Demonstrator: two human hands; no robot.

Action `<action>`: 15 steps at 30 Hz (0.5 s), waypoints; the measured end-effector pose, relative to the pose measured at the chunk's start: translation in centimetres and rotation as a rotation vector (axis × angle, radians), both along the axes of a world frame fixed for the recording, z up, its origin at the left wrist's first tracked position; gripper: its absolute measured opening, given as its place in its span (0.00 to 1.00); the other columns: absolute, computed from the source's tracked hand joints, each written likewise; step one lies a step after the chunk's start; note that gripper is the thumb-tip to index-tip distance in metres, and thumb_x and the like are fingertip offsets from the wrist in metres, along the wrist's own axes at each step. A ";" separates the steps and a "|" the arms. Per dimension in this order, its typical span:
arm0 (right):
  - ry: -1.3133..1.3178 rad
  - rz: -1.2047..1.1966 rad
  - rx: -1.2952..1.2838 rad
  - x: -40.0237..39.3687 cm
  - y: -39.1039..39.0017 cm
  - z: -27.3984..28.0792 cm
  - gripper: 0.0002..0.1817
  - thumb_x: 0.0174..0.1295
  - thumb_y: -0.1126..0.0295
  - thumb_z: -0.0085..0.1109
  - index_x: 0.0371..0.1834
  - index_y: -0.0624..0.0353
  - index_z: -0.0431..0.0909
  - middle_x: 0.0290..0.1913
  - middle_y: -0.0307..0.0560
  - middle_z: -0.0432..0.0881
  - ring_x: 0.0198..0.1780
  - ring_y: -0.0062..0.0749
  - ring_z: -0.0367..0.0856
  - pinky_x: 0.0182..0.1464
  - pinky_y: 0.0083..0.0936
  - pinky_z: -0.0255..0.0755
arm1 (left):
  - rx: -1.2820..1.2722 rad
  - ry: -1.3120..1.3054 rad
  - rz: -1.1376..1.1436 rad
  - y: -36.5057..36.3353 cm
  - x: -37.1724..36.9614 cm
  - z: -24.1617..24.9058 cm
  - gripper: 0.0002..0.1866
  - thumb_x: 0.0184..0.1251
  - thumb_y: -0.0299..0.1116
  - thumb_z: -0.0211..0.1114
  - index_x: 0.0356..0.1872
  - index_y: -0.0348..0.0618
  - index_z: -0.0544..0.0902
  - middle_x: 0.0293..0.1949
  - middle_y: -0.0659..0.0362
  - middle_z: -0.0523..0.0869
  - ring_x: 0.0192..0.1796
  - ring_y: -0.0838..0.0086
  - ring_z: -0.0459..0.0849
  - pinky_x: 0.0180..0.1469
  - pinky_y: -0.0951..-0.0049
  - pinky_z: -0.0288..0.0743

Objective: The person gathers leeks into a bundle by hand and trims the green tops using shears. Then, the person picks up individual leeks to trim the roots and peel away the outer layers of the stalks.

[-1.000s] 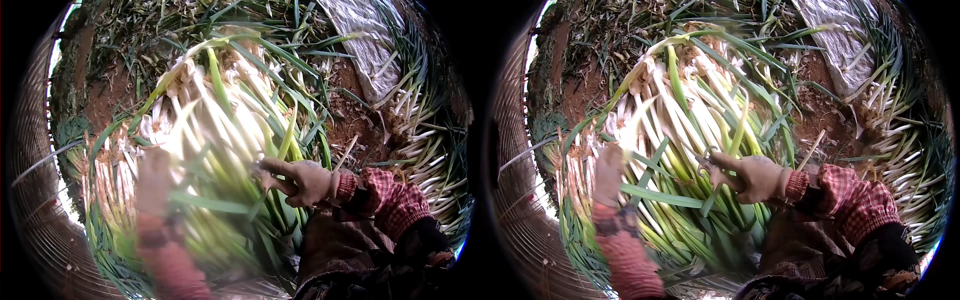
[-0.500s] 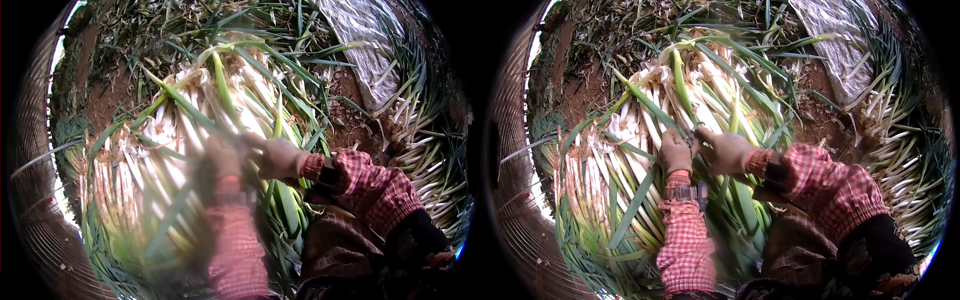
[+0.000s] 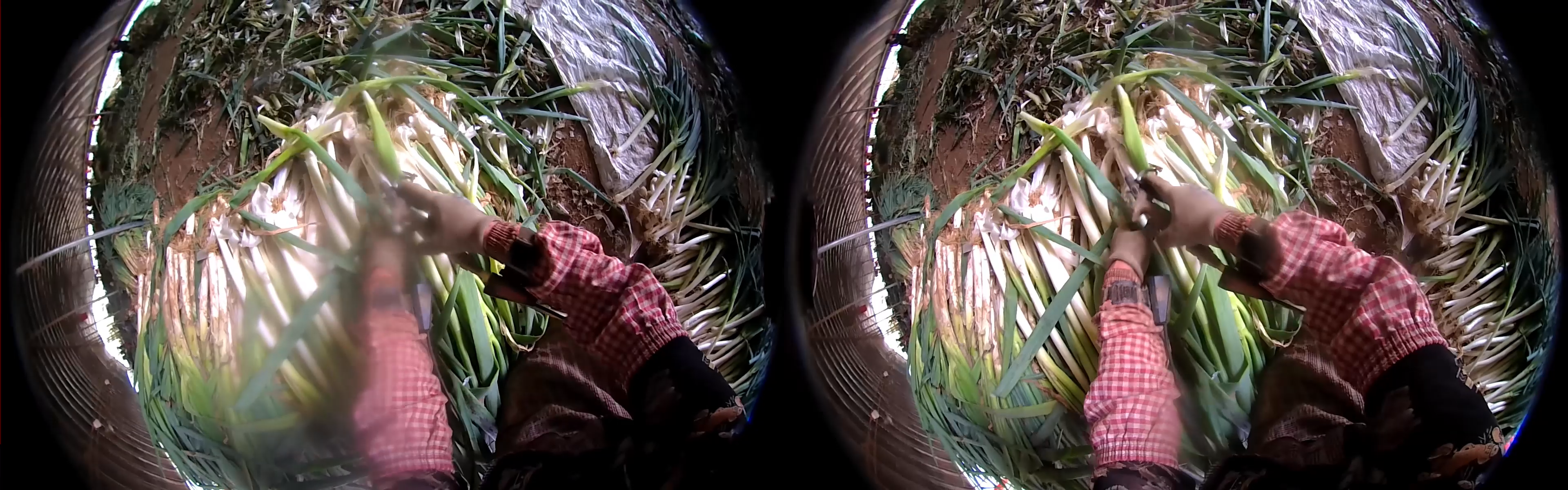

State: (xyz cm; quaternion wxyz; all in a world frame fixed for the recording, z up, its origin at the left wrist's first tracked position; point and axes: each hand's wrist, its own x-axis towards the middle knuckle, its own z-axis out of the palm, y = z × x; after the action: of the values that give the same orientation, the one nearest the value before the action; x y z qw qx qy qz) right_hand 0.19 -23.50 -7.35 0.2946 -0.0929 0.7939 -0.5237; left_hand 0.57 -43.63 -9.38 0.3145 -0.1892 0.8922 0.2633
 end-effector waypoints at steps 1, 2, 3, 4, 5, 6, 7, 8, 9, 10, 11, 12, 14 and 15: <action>-0.059 -0.027 0.028 -0.3 0.5 1.5 0.54 0.60 0.57 0.74 0.86 0.44 0.49 0.57 0.54 0.87 0.56 0.40 0.88 0.66 0.40 0.79 | 0.018 0.043 0.065 0.3 0.9 0.8 0.30 0.67 0.47 0.70 0.60 0.32 0.80 0.52 0.41 0.89 0.54 0.54 0.89 0.55 0.60 0.80; -0.162 -0.067 0.049 -0.9 0.6 3.1 0.54 0.60 0.57 0.74 0.87 0.44 0.48 0.57 0.54 0.87 0.56 0.40 0.88 0.66 0.40 0.79 | -0.006 0.043 0.094 0.4 1.8 1.7 0.23 0.69 0.45 0.69 0.55 0.36 0.85 0.50 0.41 0.90 0.54 0.51 0.90 0.52 0.58 0.81; -0.137 -0.100 0.084 -1.1 0.3 2.7 0.54 0.62 0.56 0.73 0.87 0.46 0.48 0.61 0.55 0.84 0.56 0.40 0.87 0.65 0.38 0.81 | 0.045 0.053 0.165 1.1 1.8 4.2 0.24 0.65 0.42 0.74 0.50 0.29 0.86 0.38 0.52 0.89 0.37 0.64 0.86 0.44 0.62 0.78; -0.120 -0.134 0.015 -0.3 0.6 2.5 0.54 0.58 0.58 0.75 0.86 0.47 0.51 0.56 0.54 0.86 0.52 0.39 0.88 0.60 0.37 0.82 | 0.110 0.123 0.161 -1.2 3.0 1.8 0.21 0.67 0.40 0.73 0.51 0.30 0.85 0.35 0.57 0.88 0.34 0.69 0.83 0.41 0.64 0.78; -0.102 -0.168 -0.052 1.0 1.0 2.8 0.55 0.55 0.59 0.77 0.85 0.48 0.53 0.52 0.52 0.87 0.48 0.39 0.88 0.55 0.35 0.83 | 0.121 0.109 0.207 -2.2 4.0 1.9 0.20 0.67 0.38 0.73 0.51 0.31 0.85 0.36 0.58 0.88 0.36 0.70 0.83 0.42 0.65 0.78; -0.107 -0.131 -0.103 2.6 1.7 3.4 0.55 0.54 0.62 0.76 0.85 0.49 0.53 0.49 0.51 0.87 0.46 0.37 0.88 0.54 0.35 0.83 | 0.134 0.104 0.254 -2.7 4.8 2.1 0.19 0.67 0.36 0.73 0.51 0.31 0.85 0.38 0.58 0.88 0.37 0.71 0.83 0.43 0.67 0.78; -0.115 -0.093 -0.154 4.2 2.3 4.1 0.55 0.54 0.64 0.75 0.85 0.50 0.52 0.46 0.49 0.87 0.44 0.36 0.88 0.53 0.34 0.83 | 0.265 0.156 0.281 -2.1 5.7 3.3 0.18 0.67 0.34 0.73 0.51 0.31 0.84 0.39 0.58 0.88 0.38 0.71 0.83 0.44 0.68 0.78; -0.124 -0.056 -0.205 5.8 3.0 4.9 0.55 0.54 0.66 0.74 0.86 0.52 0.52 0.43 0.47 0.86 0.42 0.35 0.87 0.52 0.33 0.83 | 0.394 0.208 0.307 -1.6 6.8 4.7 0.18 0.66 0.32 0.73 0.51 0.31 0.84 0.40 0.57 0.88 0.40 0.71 0.84 0.45 0.69 0.78; -0.085 -0.059 -0.184 6.7 3.0 5.3 0.57 0.53 0.69 0.76 0.86 0.52 0.51 0.59 0.52 0.79 0.53 0.37 0.85 0.59 0.35 0.82 | 0.308 0.177 0.141 -2.3 7.1 3.3 0.18 0.65 0.33 0.74 0.50 0.31 0.85 0.41 0.54 0.89 0.41 0.69 0.85 0.45 0.68 0.78; -0.070 -0.078 -0.174 7.0 2.9 5.3 0.58 0.53 0.70 0.77 0.86 0.52 0.50 0.63 0.53 0.78 0.55 0.38 0.85 0.61 0.36 0.82 | 0.217 0.157 -0.030 -3.0 7.4 1.9 0.18 0.64 0.34 0.74 0.49 0.31 0.85 0.41 0.52 0.89 0.42 0.67 0.86 0.46 0.67 0.79; -0.055 -0.098 -0.163 7.2 2.8 5.4 0.59 0.53 0.70 0.78 0.86 0.53 0.49 0.66 0.55 0.77 0.57 0.38 0.84 0.62 0.36 0.81 | 0.131 0.151 -0.193 -3.7 7.7 0.4 0.18 0.63 0.34 0.75 0.48 0.32 0.86 0.42 0.49 0.90 0.43 0.66 0.87 0.46 0.66 0.79; -0.060 -0.129 -0.166 6.5 2.2 5.1 0.58 0.54 0.68 0.77 0.86 0.52 0.49 0.55 0.53 0.82 0.50 0.37 0.86 0.58 0.35 0.82 | -0.040 0.098 -0.161 -1.8 7.1 1.9 0.19 0.63 0.37 0.75 0.48 0.32 0.86 0.40 0.46 0.90 0.43 0.62 0.88 0.47 0.63 0.80; -0.046 -0.147 -0.165 5.4 0.9 3.0 0.59 0.54 0.65 0.78 0.87 0.52 0.47 0.50 0.54 0.85 0.47 0.36 0.87 0.54 0.33 0.84 | -0.361 -0.053 -0.098 2.4 5.7 5.3 0.22 0.62 0.42 0.75 0.47 0.31 0.87 0.37 0.41 0.90 0.43 0.53 0.91 0.49 0.58 0.81; -0.039 -0.156 -0.164 4.8 0.3 2.0 0.60 0.54 0.64 0.78 0.87 0.52 0.46 0.48 0.54 0.87 0.45 0.36 0.87 0.52 0.32 0.84 | -0.351 -0.083 -0.117 2.5 5.5 4.9 0.21 0.64 0.41 0.74 0.47 0.31 0.87 0.39 0.39 0.90 0.44 0.51 0.90 0.51 0.56 0.81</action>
State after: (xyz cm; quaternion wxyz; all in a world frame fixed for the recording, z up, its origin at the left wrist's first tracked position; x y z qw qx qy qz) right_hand 4.98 -23.19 -5.38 0.2598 -0.0447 0.7473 -0.6100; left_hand 6.03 -41.15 -4.44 0.3281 -0.1997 0.9201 0.0768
